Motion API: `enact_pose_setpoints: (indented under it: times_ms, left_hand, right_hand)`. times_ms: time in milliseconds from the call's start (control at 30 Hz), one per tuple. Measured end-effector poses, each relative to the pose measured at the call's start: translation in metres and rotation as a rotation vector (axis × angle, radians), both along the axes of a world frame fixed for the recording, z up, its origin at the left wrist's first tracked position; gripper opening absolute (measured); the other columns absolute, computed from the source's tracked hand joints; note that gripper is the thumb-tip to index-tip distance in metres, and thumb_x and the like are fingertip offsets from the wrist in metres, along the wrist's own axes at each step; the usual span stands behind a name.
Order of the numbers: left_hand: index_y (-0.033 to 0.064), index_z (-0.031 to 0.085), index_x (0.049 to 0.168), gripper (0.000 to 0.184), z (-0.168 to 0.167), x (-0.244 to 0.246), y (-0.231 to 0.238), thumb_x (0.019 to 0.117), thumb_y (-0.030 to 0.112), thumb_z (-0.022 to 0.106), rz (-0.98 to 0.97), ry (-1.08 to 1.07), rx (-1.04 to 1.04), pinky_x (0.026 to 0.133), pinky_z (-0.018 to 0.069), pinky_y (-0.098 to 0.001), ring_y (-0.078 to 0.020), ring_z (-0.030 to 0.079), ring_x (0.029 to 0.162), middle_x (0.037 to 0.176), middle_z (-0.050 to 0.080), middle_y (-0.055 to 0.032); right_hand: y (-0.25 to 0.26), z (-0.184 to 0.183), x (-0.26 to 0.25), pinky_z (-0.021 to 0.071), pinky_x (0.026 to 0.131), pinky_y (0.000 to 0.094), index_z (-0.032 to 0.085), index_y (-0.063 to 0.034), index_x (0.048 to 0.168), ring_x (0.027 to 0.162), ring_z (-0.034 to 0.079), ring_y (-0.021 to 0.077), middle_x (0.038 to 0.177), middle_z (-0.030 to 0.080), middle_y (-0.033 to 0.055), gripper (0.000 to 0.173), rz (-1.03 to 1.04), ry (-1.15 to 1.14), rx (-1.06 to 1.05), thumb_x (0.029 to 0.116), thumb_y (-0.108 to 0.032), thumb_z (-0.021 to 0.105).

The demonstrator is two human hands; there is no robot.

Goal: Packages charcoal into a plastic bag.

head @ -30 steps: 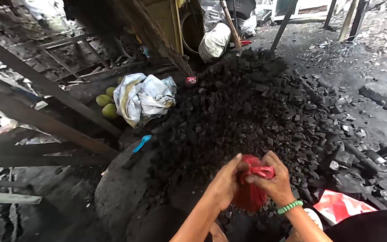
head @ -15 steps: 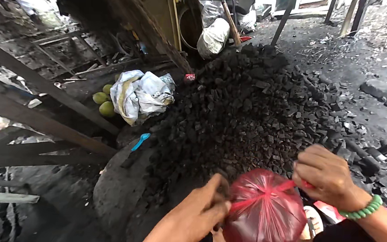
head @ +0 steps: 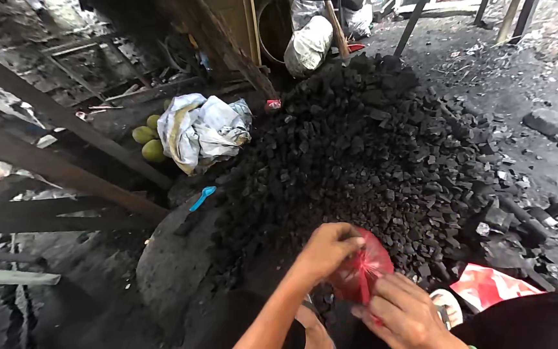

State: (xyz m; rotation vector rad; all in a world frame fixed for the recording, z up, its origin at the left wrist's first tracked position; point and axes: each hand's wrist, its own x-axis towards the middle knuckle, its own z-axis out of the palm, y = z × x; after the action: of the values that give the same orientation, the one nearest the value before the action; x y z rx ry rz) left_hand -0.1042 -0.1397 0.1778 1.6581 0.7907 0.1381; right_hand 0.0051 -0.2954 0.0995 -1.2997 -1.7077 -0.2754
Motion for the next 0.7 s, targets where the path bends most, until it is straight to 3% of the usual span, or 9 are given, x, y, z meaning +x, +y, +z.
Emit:
enact_pose_setpoints:
  times_ms: [67,133,200,233,300,400,467,533,700]
  left_hand:
    - [0.0019,0.069,0.102,0.013,0.002,0.007,-0.011,0.1018,0.01,0.06,-0.07,-0.044,-0.051,0.064,0.0506,-0.0189,-0.0013,0.058,0.068,0.08,0.065,0.0021]
    - [0.0044,0.069,0.109,0.017,0.006,0.004,-0.016,0.1046,0.014,0.056,-0.159,-0.075,-0.062,0.061,0.0456,-0.0151,0.0028,0.053,0.065,0.081,0.063,0.0057]
    - [0.0066,0.069,0.112,0.018,0.005,-0.001,-0.02,0.1037,0.017,0.056,-0.207,-0.133,-0.014,0.061,0.0439,-0.013,0.0052,0.052,0.066,0.081,0.061,0.0086]
    - [0.0064,0.069,0.11,0.017,0.003,-0.001,-0.022,0.1021,0.017,0.059,-0.208,-0.155,0.037,0.067,0.0486,-0.0142,0.0049,0.056,0.072,0.086,0.064,0.0076]
    - [0.0034,0.072,0.106,0.017,-0.004,0.001,-0.028,0.0999,0.016,0.063,-0.178,-0.19,0.143,0.081,0.0539,-0.0203,0.0002,0.063,0.086,0.096,0.069,0.0016]
    - [0.0038,0.071,0.103,0.015,-0.013,0.004,-0.031,0.1,0.015,0.062,-0.117,-0.237,0.121,0.081,0.055,-0.0216,-0.001,0.064,0.086,0.094,0.069,0.0016]
    - [0.0062,0.071,0.102,0.013,-0.01,0.002,-0.031,0.0999,0.015,0.061,-0.088,-0.253,0.062,0.073,0.0525,-0.0192,0.0003,0.061,0.078,0.09,0.068,0.0046]
    - [0.0084,0.071,0.1,0.012,-0.006,-0.001,-0.03,0.0997,0.016,0.061,-0.082,-0.255,0.073,0.07,0.0512,-0.0179,0.0011,0.06,0.074,0.087,0.067,0.006]
    - [0.0108,0.071,0.097,0.007,-0.006,-0.006,-0.021,0.095,0.018,0.071,0.01,-0.132,0.289,0.066,0.0559,-0.0234,-0.0056,0.066,0.071,0.082,0.069,0.0023]
  right_hand:
    - [0.007,0.007,-0.004,0.0525,0.071,0.0281,0.058,-0.0107,0.08,0.073,0.06,0.0186,0.075,0.059,0.0061,0.031,0.011,0.102,0.017,0.1021,-0.032,0.063]
    - [0.011,0.018,0.011,0.0542,0.071,0.0231,0.061,-0.0085,0.079,0.075,0.063,0.0119,0.075,0.061,0.0049,0.035,-0.059,0.268,0.001,0.101,-0.035,0.065]
    - [0.013,0.022,0.032,0.0502,0.067,0.0139,0.066,-0.0088,0.076,0.072,0.059,0.0007,0.074,0.061,-0.0012,0.034,-0.123,0.447,-0.073,0.0967,-0.035,0.068]
    - [0.013,0.019,0.039,0.0479,0.065,0.011,0.067,-0.0101,0.075,0.07,0.056,-0.0033,0.074,0.059,-0.0051,0.032,-0.112,0.551,-0.126,0.0958,-0.035,0.068]
    - [0.01,0.013,0.04,0.0479,0.062,0.0111,0.069,-0.0132,0.079,0.068,0.056,-0.0052,0.074,0.059,-0.01,0.028,-0.044,0.777,-0.235,0.0948,-0.036,0.069]
    - [-0.002,0.01,0.035,0.0586,0.074,0.0177,0.073,-0.0163,0.096,0.081,0.068,-0.0018,0.087,0.072,-0.0098,0.02,0.025,0.974,-0.366,0.0857,-0.033,0.078]
    - [-0.005,0.004,0.03,0.0588,0.084,0.0187,0.078,-0.0126,0.101,0.094,0.067,-0.0008,0.1,0.072,-0.0065,0.021,0.046,0.934,-0.357,0.0845,-0.025,0.079]
    - [-0.002,0.0,0.023,0.0565,0.087,0.0161,0.08,-0.0129,0.095,0.099,0.065,-0.0018,0.105,0.07,-0.0048,0.013,0.004,0.83,-0.227,0.0897,-0.023,0.075]
    - [0.011,-0.001,0.019,0.0559,0.095,0.0202,0.075,-0.0143,0.097,0.112,0.064,0.0052,0.132,0.061,0.0074,0.009,-0.139,0.441,0.032,0.0987,-0.021,0.069]
